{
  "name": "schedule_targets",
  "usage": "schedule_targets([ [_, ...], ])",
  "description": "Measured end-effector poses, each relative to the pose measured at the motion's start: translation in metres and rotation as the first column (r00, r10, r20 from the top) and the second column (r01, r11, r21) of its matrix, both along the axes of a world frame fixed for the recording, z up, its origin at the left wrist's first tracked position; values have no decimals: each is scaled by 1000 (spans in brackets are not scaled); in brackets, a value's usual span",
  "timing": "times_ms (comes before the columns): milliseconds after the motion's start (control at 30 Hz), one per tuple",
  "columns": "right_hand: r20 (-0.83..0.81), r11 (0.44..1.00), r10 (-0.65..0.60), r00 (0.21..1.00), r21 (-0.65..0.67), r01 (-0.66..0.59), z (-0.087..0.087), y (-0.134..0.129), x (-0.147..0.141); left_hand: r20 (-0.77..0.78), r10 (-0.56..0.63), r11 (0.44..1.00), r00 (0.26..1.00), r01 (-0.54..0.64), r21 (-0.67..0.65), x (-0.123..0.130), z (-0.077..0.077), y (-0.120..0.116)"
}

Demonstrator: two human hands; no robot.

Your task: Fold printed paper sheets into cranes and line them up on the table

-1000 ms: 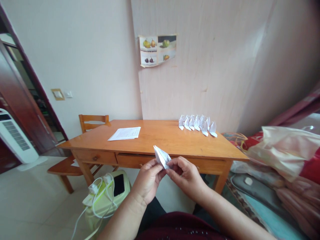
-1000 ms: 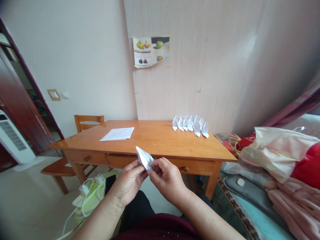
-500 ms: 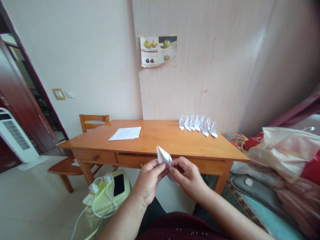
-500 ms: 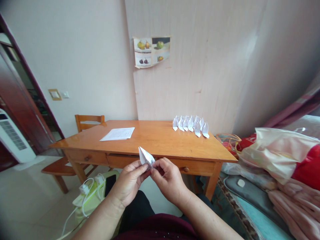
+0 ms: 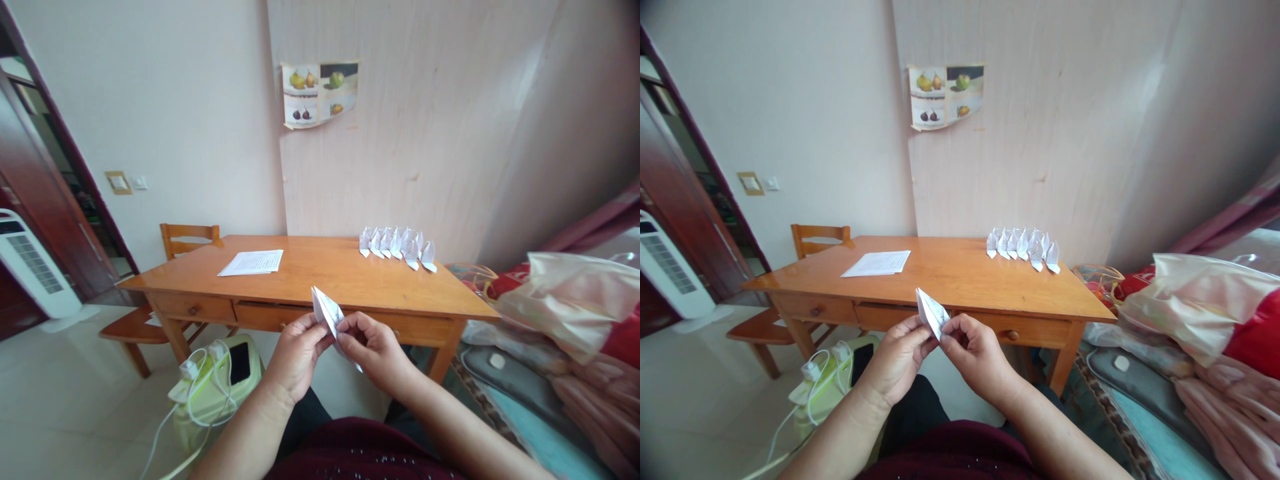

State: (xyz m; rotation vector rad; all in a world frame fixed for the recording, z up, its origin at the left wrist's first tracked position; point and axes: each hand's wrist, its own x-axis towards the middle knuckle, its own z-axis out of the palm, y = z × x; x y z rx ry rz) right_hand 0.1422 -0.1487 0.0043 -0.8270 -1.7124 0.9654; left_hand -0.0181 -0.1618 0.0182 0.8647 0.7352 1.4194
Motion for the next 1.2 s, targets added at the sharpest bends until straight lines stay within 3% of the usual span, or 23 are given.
schedule_targets([
  [200, 92, 999, -47, 995, 16, 46, 1, -3, -2, 12, -14, 1000, 1000, 14, 13, -1, -2, 1],
  [533, 0, 999, -31, 1000, -22, 31, 6, -6, -5, -7, -24, 999, 1000, 25, 31, 1, -2, 2],
  [800, 40, 982, -114, 993, 156, 106, 0, -4, -4, -6, 1, 1000, 1000, -1, 26, 1, 1, 0],
  [1033, -32, 1000, -21, 999, 5, 21, 2, -6, -9, -43, 13, 1000, 999, -12, 24, 5, -2, 1],
  [1200, -21, 999, -36, 999, 5, 36, 2, -6, -7, -52, 1, 1000, 999, 0, 25, 5, -4, 1],
])
